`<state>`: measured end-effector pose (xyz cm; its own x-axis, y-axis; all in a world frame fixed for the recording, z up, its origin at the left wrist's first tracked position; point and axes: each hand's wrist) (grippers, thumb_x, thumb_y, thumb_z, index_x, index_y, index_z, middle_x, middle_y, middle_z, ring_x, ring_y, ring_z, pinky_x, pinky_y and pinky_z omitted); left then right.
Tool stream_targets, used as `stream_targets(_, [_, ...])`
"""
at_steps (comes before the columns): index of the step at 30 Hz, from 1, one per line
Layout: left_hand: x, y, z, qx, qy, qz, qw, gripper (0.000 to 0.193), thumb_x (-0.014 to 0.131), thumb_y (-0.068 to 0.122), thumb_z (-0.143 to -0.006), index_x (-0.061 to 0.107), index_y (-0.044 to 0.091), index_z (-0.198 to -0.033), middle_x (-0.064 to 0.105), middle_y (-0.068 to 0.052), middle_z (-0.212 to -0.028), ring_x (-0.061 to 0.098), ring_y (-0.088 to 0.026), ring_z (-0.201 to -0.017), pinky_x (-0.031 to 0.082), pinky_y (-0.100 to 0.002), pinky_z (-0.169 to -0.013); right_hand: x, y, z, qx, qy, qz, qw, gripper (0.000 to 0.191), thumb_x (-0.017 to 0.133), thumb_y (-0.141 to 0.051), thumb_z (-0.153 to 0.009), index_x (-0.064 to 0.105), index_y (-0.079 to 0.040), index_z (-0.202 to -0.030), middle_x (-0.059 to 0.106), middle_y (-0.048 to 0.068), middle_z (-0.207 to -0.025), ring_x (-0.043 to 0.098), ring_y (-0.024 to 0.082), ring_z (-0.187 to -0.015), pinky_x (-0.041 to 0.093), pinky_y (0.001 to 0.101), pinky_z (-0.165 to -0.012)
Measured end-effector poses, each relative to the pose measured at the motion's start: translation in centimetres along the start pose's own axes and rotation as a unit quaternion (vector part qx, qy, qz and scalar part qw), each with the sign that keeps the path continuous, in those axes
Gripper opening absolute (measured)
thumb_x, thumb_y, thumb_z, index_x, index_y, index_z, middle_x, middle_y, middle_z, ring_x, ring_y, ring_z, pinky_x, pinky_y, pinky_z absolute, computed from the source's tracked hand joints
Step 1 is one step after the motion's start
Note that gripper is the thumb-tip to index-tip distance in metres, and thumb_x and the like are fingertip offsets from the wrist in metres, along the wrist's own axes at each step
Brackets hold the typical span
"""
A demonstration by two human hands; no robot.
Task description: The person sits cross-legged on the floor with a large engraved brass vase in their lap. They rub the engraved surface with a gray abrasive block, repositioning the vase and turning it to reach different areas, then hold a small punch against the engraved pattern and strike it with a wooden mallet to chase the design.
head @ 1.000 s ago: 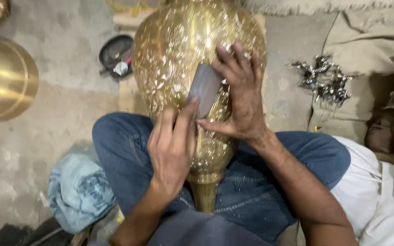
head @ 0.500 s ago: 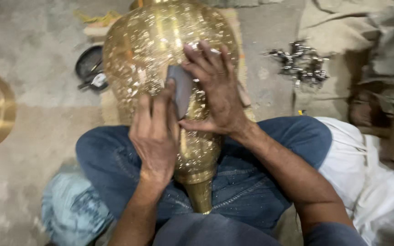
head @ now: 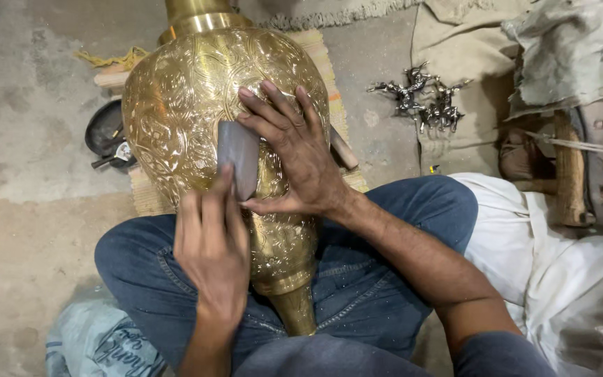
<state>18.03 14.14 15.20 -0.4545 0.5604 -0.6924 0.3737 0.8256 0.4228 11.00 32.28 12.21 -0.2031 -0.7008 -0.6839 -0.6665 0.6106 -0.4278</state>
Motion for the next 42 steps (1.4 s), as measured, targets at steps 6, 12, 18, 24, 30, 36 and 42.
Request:
stream_targets(6, [0.2, 1.0, -1.8, 0.007, 0.01, -0.021, 1.0, 0.031, 0.071, -0.001, -0.106, 0.067, 0.005, -0.135, 0.063, -0.014, -0.104, 0.063, -0.026, -0.085, 0.053, -0.039, -0.071, 0.2, 0.8, 0.2, -0.015, -0.004, 0.001, 1.0, 0.11, 0.071, -0.083, -0.092, 0.019, -0.02, -0.166, 0.019, 0.005, -0.176, 0.009, 0.023, -0.162, -0.002, 0.0551, -0.136])
stream_targets(12, [0.1, 1.3, -0.8, -0.012, -0.001, -0.003, 1.0, 0.028, 0.071, 0.0, -0.109, 0.067, 0.006, -0.136, 0.065, -0.011, -0.113, 0.068, -0.023, -0.095, 0.057, -0.038, -0.078, 0.3, 0.8, 0.6, 0.013, -0.039, -0.01, 0.999, 0.111, 0.072, -0.083, -0.085, 0.024, -0.018, -0.161, 0.023, 0.008, -0.171, 0.011, 0.028, -0.161, -0.003, 0.0592, -0.135])
stream_targets(18, [1.3, -0.3, 0.9, -0.009, -0.007, 0.001, 1.0, 0.025, 0.072, -0.002, -0.111, 0.065, 0.004, -0.135, 0.063, -0.012, -0.112, 0.065, -0.024, -0.093, 0.055, -0.037, -0.077, -0.4, 0.7, 0.6, 0.049, -0.082, 0.011, 0.995, 0.109, 0.072, -0.083, -0.085, 0.029, -0.019, -0.162, 0.029, 0.008, -0.172, 0.015, 0.026, -0.161, -0.001, 0.0533, -0.135])
stream_targets(24, [0.6, 0.4, -0.7, 0.0, 0.034, 0.005, 0.999, 0.031, 0.073, 0.003, -0.106, 0.064, 0.006, -0.135, 0.064, -0.009, -0.115, 0.066, -0.024, -0.096, 0.06, -0.036, -0.082, 0.9, 0.9, 0.2, 0.006, -0.014, 0.001, 1.0, 0.109, 0.072, -0.088, -0.087, 0.027, -0.022, -0.163, 0.027, 0.006, -0.174, 0.012, 0.021, -0.163, -0.005, 0.0472, -0.135])
stream_targets(30, [-0.7, 0.7, -1.8, -0.002, 0.01, 0.0, 1.0, 0.033, 0.072, 0.003, -0.103, 0.065, 0.006, -0.135, 0.063, -0.012, -0.115, 0.065, -0.028, -0.095, 0.058, -0.038, -0.082, 1.2, 1.2, 0.2, -0.004, -0.012, 0.018, 1.0, 0.111, 0.069, -0.088, -0.087, 0.025, -0.021, -0.164, 0.026, 0.007, -0.174, 0.012, 0.023, -0.161, -0.005, 0.0477, -0.135])
stream_targets(36, [-0.2, 0.2, -1.3, 0.001, 0.016, 0.013, 1.0, 0.031, 0.073, 0.0, -0.104, 0.065, 0.004, -0.134, 0.063, -0.012, -0.11, 0.065, -0.026, -0.092, 0.056, -0.037, -0.079, 1.1, 0.5, 0.1, 0.003, -0.01, -0.003, 1.0, 0.11, 0.073, -0.086, -0.087, 0.025, -0.024, -0.164, 0.026, 0.006, -0.175, 0.012, 0.022, -0.162, -0.004, 0.0476, -0.136])
stream_targets(42, [-0.6, 0.3, -1.5, 0.012, 0.014, -0.002, 1.0, 0.037, 0.069, 0.0, -0.1, 0.063, 0.006, -0.136, 0.062, -0.012, -0.109, 0.066, -0.028, -0.095, 0.057, -0.037, -0.079, 0.7, 0.0, -0.3, -0.005, 0.005, -0.004, 1.0, 0.11, 0.078, -0.078, -0.086, 0.025, -0.018, -0.162, 0.027, 0.009, -0.173, 0.015, 0.026, -0.166, -0.002, 0.052, -0.138])
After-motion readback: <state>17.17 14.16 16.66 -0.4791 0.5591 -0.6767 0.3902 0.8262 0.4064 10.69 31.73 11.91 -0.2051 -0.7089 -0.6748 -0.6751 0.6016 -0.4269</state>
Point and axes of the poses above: each hand's wrist, its own z-axis away from the middle knuckle, its own x-axis out of the palm, y = z × x
